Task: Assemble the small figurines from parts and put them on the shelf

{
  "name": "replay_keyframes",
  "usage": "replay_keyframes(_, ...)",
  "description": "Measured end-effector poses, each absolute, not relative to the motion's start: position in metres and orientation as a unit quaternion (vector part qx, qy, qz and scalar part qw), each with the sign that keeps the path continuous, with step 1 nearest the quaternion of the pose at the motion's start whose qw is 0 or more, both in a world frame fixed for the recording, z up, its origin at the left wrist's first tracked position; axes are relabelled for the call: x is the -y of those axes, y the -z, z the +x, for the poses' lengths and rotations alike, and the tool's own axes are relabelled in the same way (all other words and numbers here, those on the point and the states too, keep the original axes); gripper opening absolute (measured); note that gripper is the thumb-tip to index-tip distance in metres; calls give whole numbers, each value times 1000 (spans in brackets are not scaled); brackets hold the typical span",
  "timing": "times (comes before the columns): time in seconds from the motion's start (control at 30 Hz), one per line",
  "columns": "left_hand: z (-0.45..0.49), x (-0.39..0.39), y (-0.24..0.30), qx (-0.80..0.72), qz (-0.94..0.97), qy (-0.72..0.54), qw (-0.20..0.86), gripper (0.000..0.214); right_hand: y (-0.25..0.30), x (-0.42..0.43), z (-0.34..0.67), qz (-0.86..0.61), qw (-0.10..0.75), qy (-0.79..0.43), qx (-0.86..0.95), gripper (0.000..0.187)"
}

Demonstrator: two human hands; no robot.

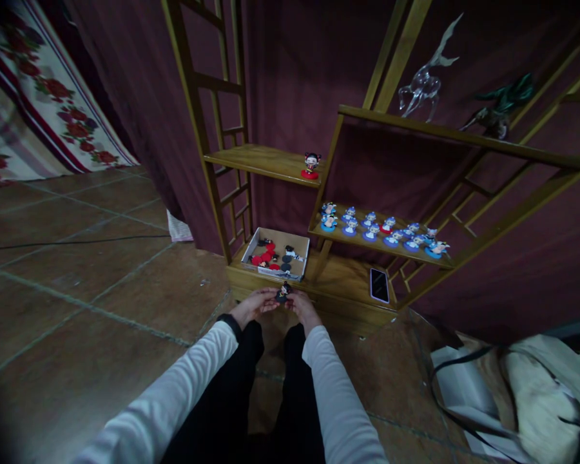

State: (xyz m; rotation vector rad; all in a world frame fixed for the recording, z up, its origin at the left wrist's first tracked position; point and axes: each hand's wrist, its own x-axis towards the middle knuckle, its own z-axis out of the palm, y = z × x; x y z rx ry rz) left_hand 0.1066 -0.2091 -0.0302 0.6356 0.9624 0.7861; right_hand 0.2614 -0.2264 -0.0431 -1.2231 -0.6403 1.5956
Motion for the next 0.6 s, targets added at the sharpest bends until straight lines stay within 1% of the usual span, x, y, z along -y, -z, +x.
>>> replay_keyframes(0.13, 108, 211, 31, -432, 290, -393, 758, 16, 43, 227, 262, -469, 507, -672, 267, 17)
replay_keyframes(0.23, 109, 211, 33, -419, 297, -418, 750, 19, 45, 227, 261, -467, 500, -677, 270, 18)
replay_keyframes(0.37, 113, 211, 38, -429, 353, -418, 719, 21, 47, 227, 261, -475, 497, -668, 284, 17)
replay_keyframes(0.47, 118, 212, 40, -471, 483, -385, 629, 23, 46, 228, 261, -493, 504, -650, 283, 15)
replay_keyframes(0.6, 117, 218, 34, -468, 706, -322, 424, 37, 44, 229, 264, -510, 503, -638, 284, 14)
